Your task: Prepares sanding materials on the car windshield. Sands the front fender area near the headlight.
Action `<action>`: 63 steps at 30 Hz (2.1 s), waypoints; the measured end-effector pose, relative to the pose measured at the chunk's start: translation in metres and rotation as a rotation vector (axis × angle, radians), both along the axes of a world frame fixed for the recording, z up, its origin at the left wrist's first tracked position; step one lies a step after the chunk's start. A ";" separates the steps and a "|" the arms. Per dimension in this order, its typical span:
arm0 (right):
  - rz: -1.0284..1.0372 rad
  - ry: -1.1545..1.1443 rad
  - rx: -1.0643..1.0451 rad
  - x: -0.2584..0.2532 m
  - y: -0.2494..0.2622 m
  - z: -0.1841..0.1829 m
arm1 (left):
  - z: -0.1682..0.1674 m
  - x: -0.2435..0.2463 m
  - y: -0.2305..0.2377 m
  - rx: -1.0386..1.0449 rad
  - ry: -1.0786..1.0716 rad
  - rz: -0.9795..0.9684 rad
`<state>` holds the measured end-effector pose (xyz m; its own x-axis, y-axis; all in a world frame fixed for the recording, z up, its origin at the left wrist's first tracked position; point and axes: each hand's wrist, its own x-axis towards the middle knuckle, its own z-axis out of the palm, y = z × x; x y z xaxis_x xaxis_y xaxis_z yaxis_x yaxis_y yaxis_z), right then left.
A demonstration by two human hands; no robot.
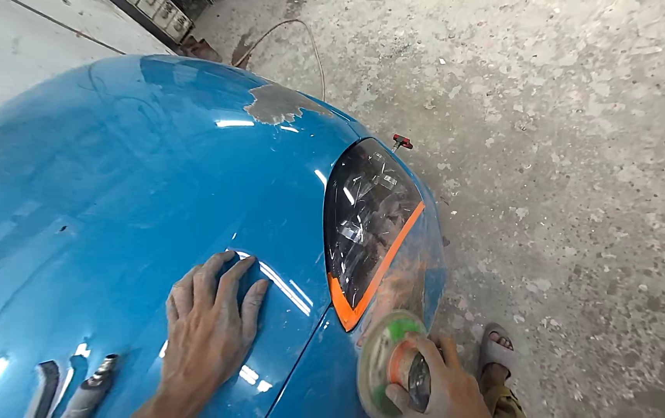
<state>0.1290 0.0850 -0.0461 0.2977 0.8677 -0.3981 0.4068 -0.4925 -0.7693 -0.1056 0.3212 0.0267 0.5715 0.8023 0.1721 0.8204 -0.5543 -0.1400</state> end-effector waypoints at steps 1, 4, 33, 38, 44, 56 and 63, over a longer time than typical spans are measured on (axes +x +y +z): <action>-0.003 -0.010 -0.003 0.001 0.003 0.001 | 0.000 0.000 -0.001 -0.002 0.001 0.005; 0.012 -0.002 -0.066 0.010 0.013 0.005 | 0.000 0.000 -0.001 -0.004 -0.002 0.001; 0.064 -0.048 -0.028 0.008 0.013 0.008 | 0.003 0.001 -0.003 -0.020 0.008 0.008; 0.055 -0.062 0.007 0.008 0.012 0.005 | 0.003 0.001 -0.001 -0.022 0.006 0.013; 0.050 -0.081 0.010 0.007 0.014 0.007 | 0.003 0.002 -0.001 -0.035 0.010 0.023; 0.022 -0.088 -0.008 0.006 0.020 0.010 | 0.003 0.002 -0.001 -0.034 0.011 0.025; 0.044 -0.095 -0.063 0.014 0.021 0.007 | 0.004 0.002 -0.001 -0.040 0.011 0.025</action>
<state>0.1434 0.1061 -0.0390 0.2988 0.8548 -0.4244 0.4987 -0.5190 -0.6942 -0.1037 0.3198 0.0306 0.5526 0.8227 0.1334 0.8328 -0.5388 -0.1269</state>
